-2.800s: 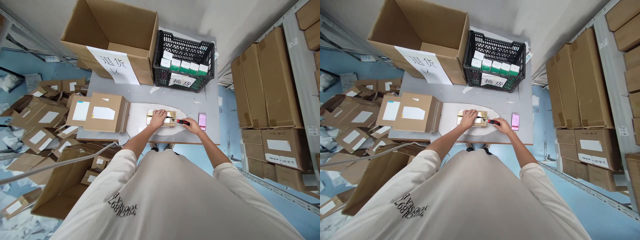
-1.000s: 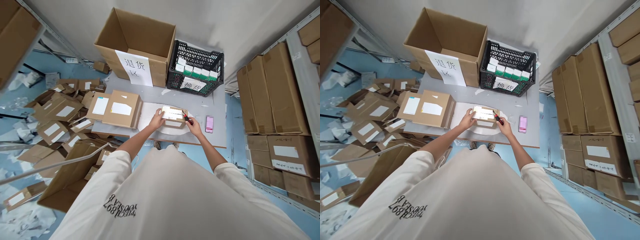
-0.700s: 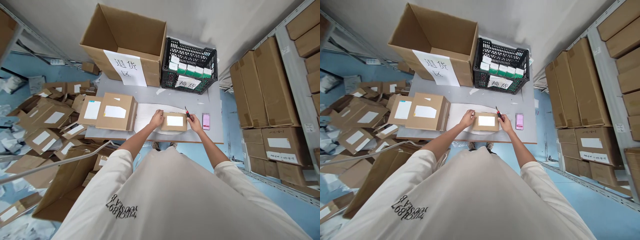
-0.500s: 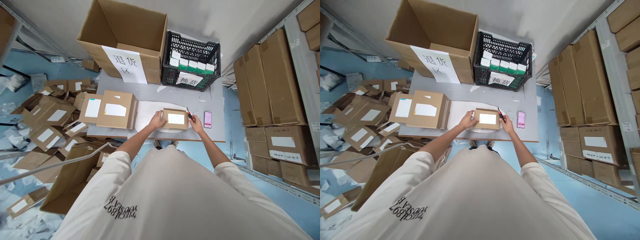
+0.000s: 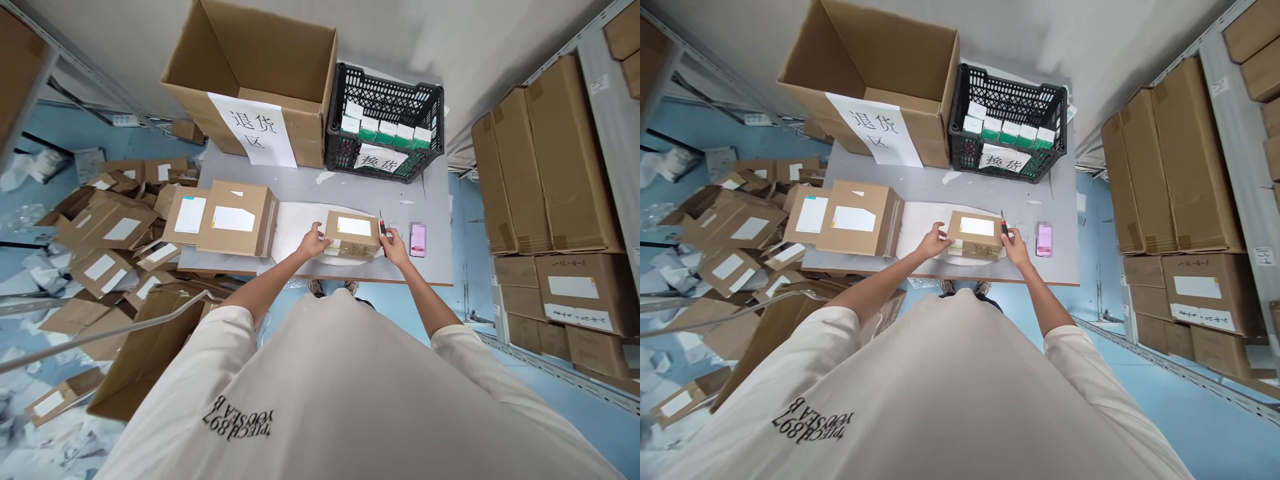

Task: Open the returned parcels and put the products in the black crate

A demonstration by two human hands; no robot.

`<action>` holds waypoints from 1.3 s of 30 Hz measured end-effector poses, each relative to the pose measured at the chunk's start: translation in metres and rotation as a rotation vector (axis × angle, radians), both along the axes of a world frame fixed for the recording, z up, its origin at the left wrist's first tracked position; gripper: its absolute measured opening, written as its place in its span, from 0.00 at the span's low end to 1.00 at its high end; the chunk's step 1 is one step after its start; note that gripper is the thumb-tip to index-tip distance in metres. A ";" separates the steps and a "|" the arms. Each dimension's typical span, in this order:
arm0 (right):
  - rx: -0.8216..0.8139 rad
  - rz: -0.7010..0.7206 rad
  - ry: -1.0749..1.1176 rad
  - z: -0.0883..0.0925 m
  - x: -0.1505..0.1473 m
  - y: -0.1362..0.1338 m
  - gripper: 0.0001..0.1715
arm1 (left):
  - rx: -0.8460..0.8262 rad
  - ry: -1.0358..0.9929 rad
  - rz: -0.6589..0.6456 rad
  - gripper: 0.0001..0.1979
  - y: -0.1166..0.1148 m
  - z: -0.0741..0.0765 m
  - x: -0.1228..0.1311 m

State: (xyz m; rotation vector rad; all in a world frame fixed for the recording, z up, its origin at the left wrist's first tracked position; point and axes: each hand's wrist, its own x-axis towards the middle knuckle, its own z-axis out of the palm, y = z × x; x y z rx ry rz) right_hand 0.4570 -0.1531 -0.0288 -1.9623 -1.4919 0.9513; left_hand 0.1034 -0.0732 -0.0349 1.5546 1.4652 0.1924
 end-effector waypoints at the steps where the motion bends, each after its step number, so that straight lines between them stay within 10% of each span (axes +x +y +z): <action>1: -0.006 -0.025 0.017 0.001 0.001 0.004 0.42 | 0.021 0.010 0.023 0.36 0.005 0.004 0.000; 7: -0.037 -0.155 0.096 0.002 -0.001 0.033 0.42 | 0.164 -0.049 0.116 0.23 0.019 0.011 0.013; 12: 0.086 -0.152 -0.003 0.004 -0.001 0.057 0.45 | 0.389 0.050 -0.195 0.23 0.006 0.014 0.025; 23: 0.021 0.475 -0.172 0.056 -0.034 0.099 0.25 | 0.499 0.181 -0.523 0.40 -0.009 0.024 0.011; 39: -0.010 0.577 -0.371 0.050 -0.064 0.116 0.24 | 0.533 0.135 -0.515 0.35 -0.006 0.018 0.011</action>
